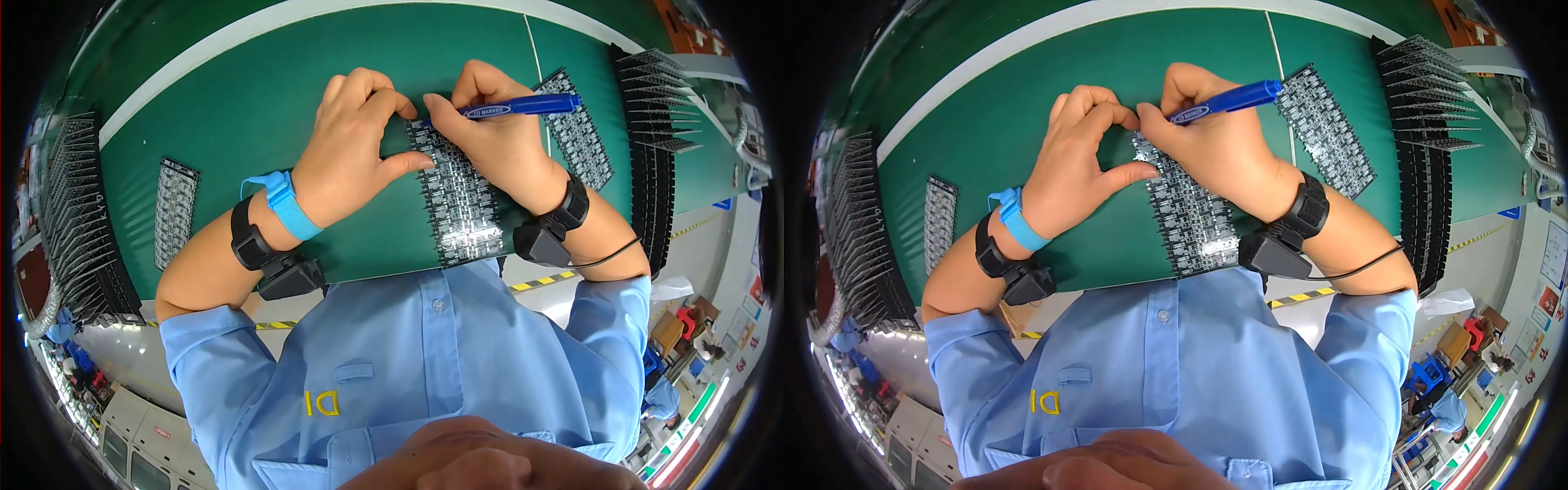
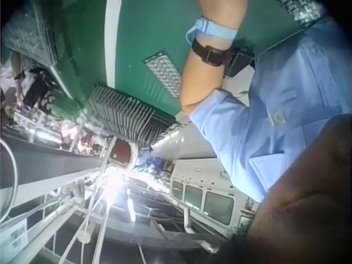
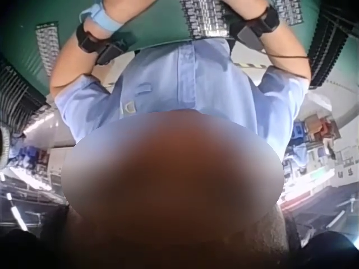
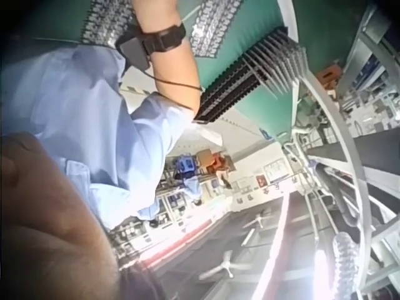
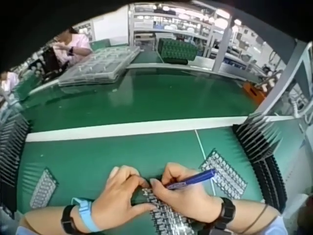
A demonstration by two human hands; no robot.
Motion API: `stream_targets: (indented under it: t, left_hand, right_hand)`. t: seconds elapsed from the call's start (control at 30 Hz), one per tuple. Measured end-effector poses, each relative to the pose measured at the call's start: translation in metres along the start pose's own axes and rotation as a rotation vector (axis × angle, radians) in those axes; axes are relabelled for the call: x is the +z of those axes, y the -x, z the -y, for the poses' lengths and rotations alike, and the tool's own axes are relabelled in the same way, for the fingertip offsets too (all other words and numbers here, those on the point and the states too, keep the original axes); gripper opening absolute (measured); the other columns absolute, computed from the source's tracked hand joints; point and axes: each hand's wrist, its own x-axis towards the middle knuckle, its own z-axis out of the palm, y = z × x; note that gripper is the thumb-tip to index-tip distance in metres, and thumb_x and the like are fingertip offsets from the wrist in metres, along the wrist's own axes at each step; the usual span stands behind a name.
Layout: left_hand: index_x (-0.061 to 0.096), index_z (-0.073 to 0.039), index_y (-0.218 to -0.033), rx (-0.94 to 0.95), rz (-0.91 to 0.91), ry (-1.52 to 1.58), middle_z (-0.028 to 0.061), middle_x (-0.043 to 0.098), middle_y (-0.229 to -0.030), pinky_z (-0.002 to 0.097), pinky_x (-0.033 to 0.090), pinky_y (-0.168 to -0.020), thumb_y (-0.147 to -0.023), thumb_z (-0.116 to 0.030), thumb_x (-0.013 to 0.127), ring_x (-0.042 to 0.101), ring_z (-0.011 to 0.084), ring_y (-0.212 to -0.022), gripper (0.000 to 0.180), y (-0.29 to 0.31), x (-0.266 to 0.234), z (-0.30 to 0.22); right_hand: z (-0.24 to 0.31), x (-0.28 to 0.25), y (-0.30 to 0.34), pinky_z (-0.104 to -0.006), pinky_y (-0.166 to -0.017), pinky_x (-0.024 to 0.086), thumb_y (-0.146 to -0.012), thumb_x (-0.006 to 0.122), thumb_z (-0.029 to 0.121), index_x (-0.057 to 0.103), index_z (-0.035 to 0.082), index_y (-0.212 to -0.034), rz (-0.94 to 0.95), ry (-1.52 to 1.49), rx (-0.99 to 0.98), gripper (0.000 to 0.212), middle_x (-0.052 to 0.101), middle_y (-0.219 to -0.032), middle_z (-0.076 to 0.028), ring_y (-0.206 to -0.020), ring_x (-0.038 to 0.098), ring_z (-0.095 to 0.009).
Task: The person picks up a circuit board from a stack, marks it with a pen, and places it into a rack, repeating the process for several boards.
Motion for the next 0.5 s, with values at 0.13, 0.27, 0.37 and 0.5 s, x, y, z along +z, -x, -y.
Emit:
stream_targets:
  t: [0.13,0.27,0.37,0.5]
  left_hand:
    - [0.066,-0.004,-0.105,-0.014,0.001,0.012,0.0095,0.053,-0.111,0.0408,0.045,-0.092,-0.067,-0.023,0.091,0.049,0.0313,-0.104,0.049,-0.001,0.0007,0.0006]
    - [0.066,-0.005,-0.105,-0.029,0.002,0.017,0.0093,0.053,-0.111,0.0407,0.045,-0.092,-0.066,-0.024,0.091,0.05,0.0315,-0.104,0.05,-0.0003,-0.0009,0.0]
    - [0.067,-0.005,-0.105,-0.033,0.004,0.02,0.0093,0.053,-0.111,0.0408,0.045,-0.092,-0.066,-0.025,0.091,0.05,0.0316,-0.104,0.05,-0.0005,-0.0014,0.0]
    - [0.067,-0.005,-0.105,-0.028,0.009,0.022,0.0094,0.054,-0.111,0.0407,0.045,-0.092,-0.065,-0.025,0.091,0.05,0.0315,-0.104,0.051,-0.0018,-0.0015,0.0006]
  right_hand:
    - [-0.0046,0.0081,-0.002,-0.0226,-0.048,0.03,-0.086,0.079,0.004,0.046,0.007,-0.07,-0.09,-0.196,0.123,0.036,0.046,-0.063,0.005,-0.057,0.037,-0.002]
    - [-0.0058,0.0074,0.0015,-0.0233,-0.048,0.03,-0.085,0.079,0.003,0.044,0.007,-0.067,-0.113,-0.042,0.008,0.039,0.047,-0.063,0.004,-0.057,0.038,-0.003]
    - [-0.0031,0.008,-0.0001,-0.0232,-0.049,0.031,-0.085,0.078,0.001,0.044,0.007,-0.068,-0.103,-0.037,0.014,0.038,0.047,-0.063,0.004,-0.057,0.038,-0.003]
    - [-0.005,0.0075,0.0005,-0.0234,-0.049,0.032,-0.085,0.078,0.001,0.044,0.007,-0.068,-0.105,-0.023,0.024,0.038,0.047,-0.063,0.004,-0.057,0.038,-0.003]
